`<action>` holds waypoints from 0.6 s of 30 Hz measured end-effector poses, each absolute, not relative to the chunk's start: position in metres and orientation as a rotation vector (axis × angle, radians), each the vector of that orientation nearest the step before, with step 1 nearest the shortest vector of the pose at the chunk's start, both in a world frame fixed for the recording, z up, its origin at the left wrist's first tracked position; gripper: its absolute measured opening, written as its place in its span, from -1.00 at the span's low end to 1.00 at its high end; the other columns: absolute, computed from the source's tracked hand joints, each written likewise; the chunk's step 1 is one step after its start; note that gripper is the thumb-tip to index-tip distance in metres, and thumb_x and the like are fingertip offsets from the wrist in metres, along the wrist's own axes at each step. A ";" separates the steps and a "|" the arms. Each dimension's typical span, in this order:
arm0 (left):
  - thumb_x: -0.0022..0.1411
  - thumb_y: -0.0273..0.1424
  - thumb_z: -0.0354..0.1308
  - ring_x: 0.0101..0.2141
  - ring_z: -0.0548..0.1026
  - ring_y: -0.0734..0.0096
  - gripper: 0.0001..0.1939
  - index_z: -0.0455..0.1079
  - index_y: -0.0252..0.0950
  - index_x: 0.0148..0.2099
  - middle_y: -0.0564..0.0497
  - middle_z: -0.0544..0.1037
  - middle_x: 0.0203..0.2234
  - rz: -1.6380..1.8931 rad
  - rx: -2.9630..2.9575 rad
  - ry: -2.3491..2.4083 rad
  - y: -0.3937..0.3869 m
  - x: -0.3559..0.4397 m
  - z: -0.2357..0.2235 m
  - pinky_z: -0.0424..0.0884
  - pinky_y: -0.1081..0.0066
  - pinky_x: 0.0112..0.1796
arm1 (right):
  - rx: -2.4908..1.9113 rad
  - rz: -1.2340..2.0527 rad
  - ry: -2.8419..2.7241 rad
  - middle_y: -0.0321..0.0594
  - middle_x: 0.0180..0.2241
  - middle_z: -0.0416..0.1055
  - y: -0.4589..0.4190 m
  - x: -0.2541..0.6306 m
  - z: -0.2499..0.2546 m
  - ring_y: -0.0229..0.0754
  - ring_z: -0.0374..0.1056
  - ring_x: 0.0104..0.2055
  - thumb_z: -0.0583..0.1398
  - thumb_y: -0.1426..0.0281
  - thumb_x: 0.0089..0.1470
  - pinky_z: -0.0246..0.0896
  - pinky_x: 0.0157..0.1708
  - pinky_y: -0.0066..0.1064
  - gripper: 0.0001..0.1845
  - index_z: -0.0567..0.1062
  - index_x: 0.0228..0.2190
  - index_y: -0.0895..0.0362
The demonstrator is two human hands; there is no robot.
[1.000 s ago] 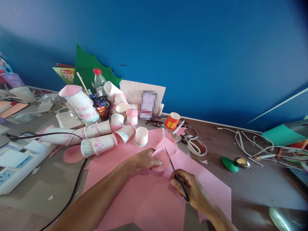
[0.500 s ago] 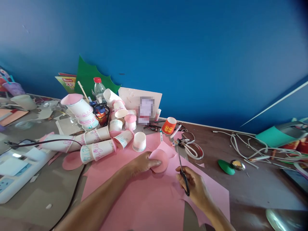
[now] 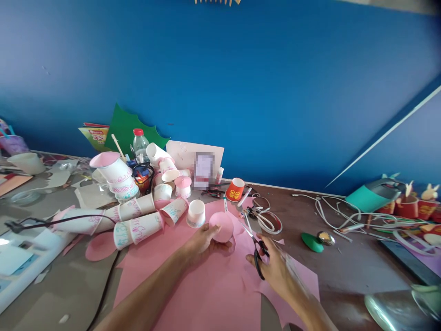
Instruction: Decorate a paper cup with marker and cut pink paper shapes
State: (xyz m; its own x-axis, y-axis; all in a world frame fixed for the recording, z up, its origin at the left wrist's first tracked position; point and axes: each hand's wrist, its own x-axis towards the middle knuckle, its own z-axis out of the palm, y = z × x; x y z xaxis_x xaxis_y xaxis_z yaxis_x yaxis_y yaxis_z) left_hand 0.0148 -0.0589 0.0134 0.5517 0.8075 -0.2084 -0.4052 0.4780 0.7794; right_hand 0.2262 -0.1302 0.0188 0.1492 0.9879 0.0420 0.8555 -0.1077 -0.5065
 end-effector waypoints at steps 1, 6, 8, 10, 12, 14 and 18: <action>0.06 -0.09 0.25 -0.56 0.42 0.39 -0.57 0.42 -0.44 -0.33 -0.07 0.49 -0.55 0.816 0.737 0.631 -0.058 0.015 0.013 0.35 0.37 -0.46 | -2.094 0.395 -1.755 -0.13 -0.31 0.55 -0.128 0.226 0.023 0.01 0.48 -0.25 0.22 0.19 -0.03 0.30 -0.29 -0.31 -0.42 0.34 0.02 0.15; -0.04 -0.03 0.29 -0.64 0.38 0.45 -0.51 0.37 -0.40 -0.36 0.01 0.45 -0.62 0.832 0.726 0.645 -0.056 0.015 0.012 0.31 0.42 -0.54 | -2.298 0.307 -1.942 -0.11 -0.24 0.59 -0.116 0.226 0.039 0.13 0.50 -0.18 0.22 0.22 -0.01 0.26 -0.27 -0.23 -0.41 0.34 0.07 0.08; -0.05 -0.06 0.31 -0.61 0.39 0.45 -0.53 0.37 -0.40 -0.34 -0.01 0.47 -0.58 0.832 0.728 0.643 -0.058 0.016 0.014 0.33 0.40 -0.51 | -2.262 0.323 -2.060 -0.08 -0.12 0.55 -0.112 0.228 0.039 0.11 0.48 -0.12 0.25 0.26 -0.06 0.25 -0.24 -0.25 -0.38 0.34 0.07 0.06; -0.08 -0.14 0.33 -0.58 0.40 0.44 -0.56 0.37 -0.40 -0.32 -0.01 0.48 -0.56 0.828 0.757 0.657 -0.060 0.016 0.016 0.34 0.39 -0.48 | -2.227 0.275 -2.150 -0.02 0.00 0.46 -0.109 0.229 0.036 0.11 0.45 -0.08 0.26 0.31 -0.10 0.24 -0.26 -0.27 -0.37 0.35 0.07 0.05; -0.10 -0.23 0.33 -0.56 0.41 0.42 -0.62 0.38 -0.40 -0.31 -0.01 0.49 -0.55 0.814 0.803 0.673 -0.062 0.015 0.017 0.33 0.40 -0.49 | -2.217 0.160 -2.203 0.03 0.04 0.40 -0.105 0.227 0.034 0.10 0.46 -0.12 0.23 0.38 -0.08 0.22 -0.31 -0.29 -0.42 0.38 0.04 0.07; -0.10 -0.31 0.30 -0.55 0.42 0.41 -0.68 0.40 -0.41 -0.29 -0.03 0.50 -0.53 0.799 0.863 0.695 -0.062 0.014 0.017 0.30 0.42 -0.52 | -2.188 0.104 -2.224 0.07 -0.04 0.44 -0.102 0.221 0.033 0.10 0.47 -0.17 0.18 0.47 -0.08 0.19 -0.34 -0.29 -0.46 0.40 0.02 0.10; -0.10 -0.37 0.26 -0.61 0.35 0.48 -0.74 0.41 -0.40 -0.32 0.00 0.48 -0.56 0.775 0.966 0.733 -0.062 0.014 0.017 0.24 0.45 -0.58 | -2.084 0.263 -2.227 -0.01 -0.27 0.55 -0.101 0.209 0.036 0.07 0.47 -0.22 0.16 0.56 -0.11 0.13 -0.39 -0.34 -0.44 0.42 0.00 0.11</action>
